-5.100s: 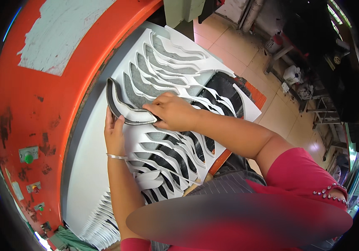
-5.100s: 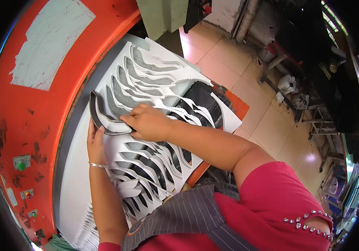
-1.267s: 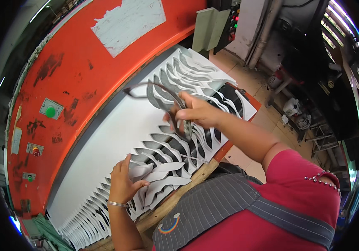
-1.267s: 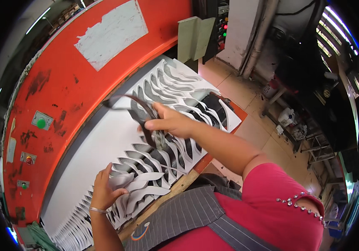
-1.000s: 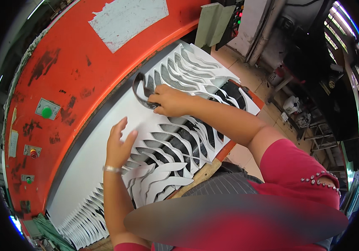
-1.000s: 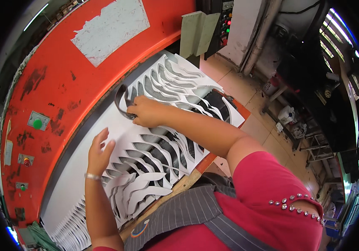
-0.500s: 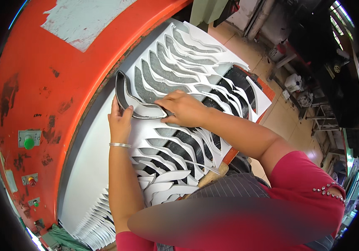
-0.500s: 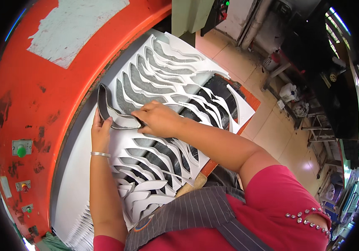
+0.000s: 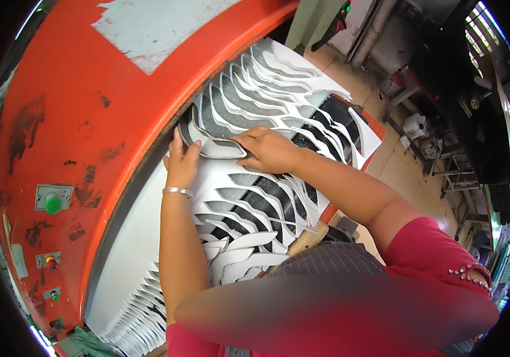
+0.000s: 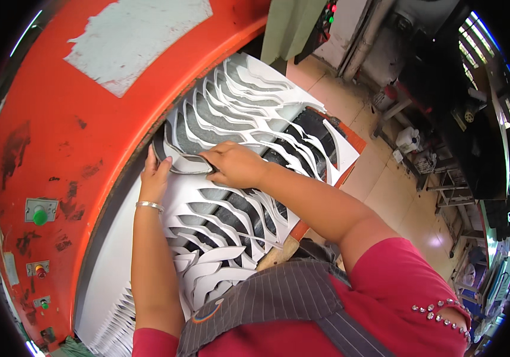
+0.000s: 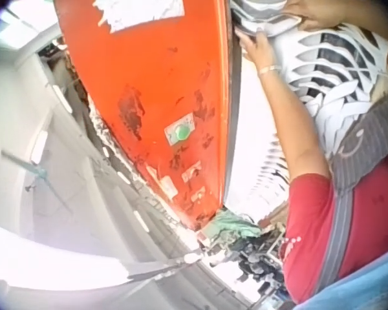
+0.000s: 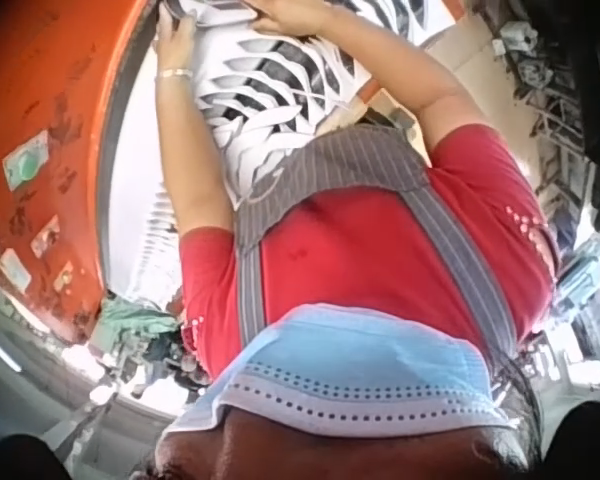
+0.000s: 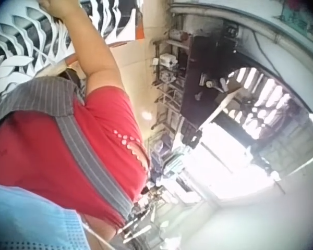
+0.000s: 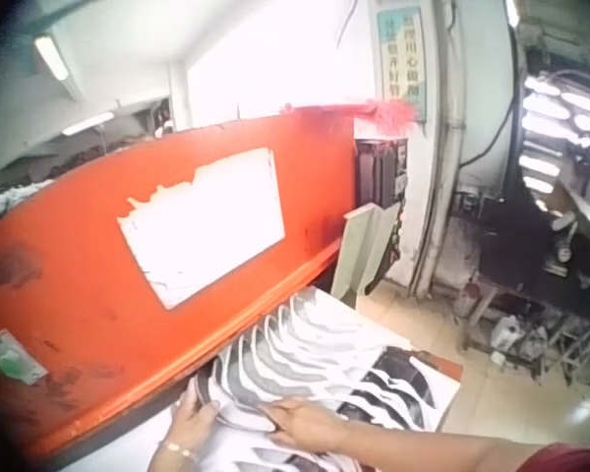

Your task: Operating a hydraulic press machine with a metal die to cut shoe upper components from sheets of material and collecting them in a sack.

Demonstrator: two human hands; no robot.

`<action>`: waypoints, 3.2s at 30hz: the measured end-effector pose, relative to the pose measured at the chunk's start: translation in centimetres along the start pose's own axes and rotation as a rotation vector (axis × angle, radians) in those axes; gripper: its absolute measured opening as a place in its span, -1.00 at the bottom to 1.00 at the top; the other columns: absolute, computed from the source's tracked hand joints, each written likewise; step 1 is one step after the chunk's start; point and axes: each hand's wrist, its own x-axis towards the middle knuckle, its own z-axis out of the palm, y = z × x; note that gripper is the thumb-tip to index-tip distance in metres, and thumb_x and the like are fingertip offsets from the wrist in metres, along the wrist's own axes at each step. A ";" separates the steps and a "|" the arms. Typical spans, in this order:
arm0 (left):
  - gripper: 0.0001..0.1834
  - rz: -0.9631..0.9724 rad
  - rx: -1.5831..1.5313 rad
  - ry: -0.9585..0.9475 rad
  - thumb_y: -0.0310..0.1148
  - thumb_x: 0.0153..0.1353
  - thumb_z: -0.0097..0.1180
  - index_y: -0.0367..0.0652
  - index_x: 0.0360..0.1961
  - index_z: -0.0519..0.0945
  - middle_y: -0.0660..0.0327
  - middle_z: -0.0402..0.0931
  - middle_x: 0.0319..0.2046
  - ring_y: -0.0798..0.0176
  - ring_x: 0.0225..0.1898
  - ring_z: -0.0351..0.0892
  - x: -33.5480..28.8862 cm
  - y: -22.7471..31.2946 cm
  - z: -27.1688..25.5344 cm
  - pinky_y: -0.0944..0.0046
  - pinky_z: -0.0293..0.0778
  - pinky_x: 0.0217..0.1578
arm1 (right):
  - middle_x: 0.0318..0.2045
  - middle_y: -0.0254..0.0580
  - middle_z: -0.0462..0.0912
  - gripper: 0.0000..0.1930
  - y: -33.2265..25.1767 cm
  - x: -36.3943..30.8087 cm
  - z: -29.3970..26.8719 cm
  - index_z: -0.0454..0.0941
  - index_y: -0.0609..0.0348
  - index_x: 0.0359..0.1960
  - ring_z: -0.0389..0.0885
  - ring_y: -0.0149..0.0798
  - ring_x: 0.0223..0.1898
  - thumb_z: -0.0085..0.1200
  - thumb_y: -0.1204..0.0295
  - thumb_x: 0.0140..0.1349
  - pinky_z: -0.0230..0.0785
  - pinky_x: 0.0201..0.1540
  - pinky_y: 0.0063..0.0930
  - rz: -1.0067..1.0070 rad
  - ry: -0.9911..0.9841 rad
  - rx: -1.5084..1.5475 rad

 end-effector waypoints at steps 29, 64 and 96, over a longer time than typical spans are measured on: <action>-0.67 -0.253 0.173 0.855 -0.25 0.34 -0.06 -0.31 -0.09 0.56 0.06 0.57 -0.14 0.16 -0.11 0.51 -45.0 -9.5 -24.1 0.21 0.35 -0.02 | -0.50 -0.08 0.57 -0.65 -27.6 -0.1 1.6 0.35 0.15 -0.28 0.58 0.07 -0.42 0.13 0.16 0.12 0.38 -0.41 -0.03 -0.388 -0.164 0.222; -0.69 -0.113 -0.255 0.197 -0.34 0.26 0.07 -0.36 -0.10 0.58 0.06 0.61 -0.18 0.26 -0.11 0.57 -33.2 7.3 -3.0 0.34 0.42 -0.04 | -0.20 0.04 0.52 -0.43 -9.5 -10.1 -3.2 0.49 0.28 -0.23 0.58 0.07 -0.26 0.19 -0.04 0.00 0.46 -0.25 -0.13 0.082 -0.065 -0.073; -0.62 0.071 -0.484 0.688 -0.41 0.30 0.03 -0.32 0.12 0.44 0.07 0.48 0.04 0.25 0.10 0.44 -26.6 -1.3 -5.8 0.32 0.35 0.11 | 0.04 0.02 0.45 -0.27 -12.1 -11.3 -2.6 0.28 0.19 0.21 0.39 0.06 0.05 0.29 0.27 -0.04 0.19 0.13 -0.12 -0.115 0.125 -0.017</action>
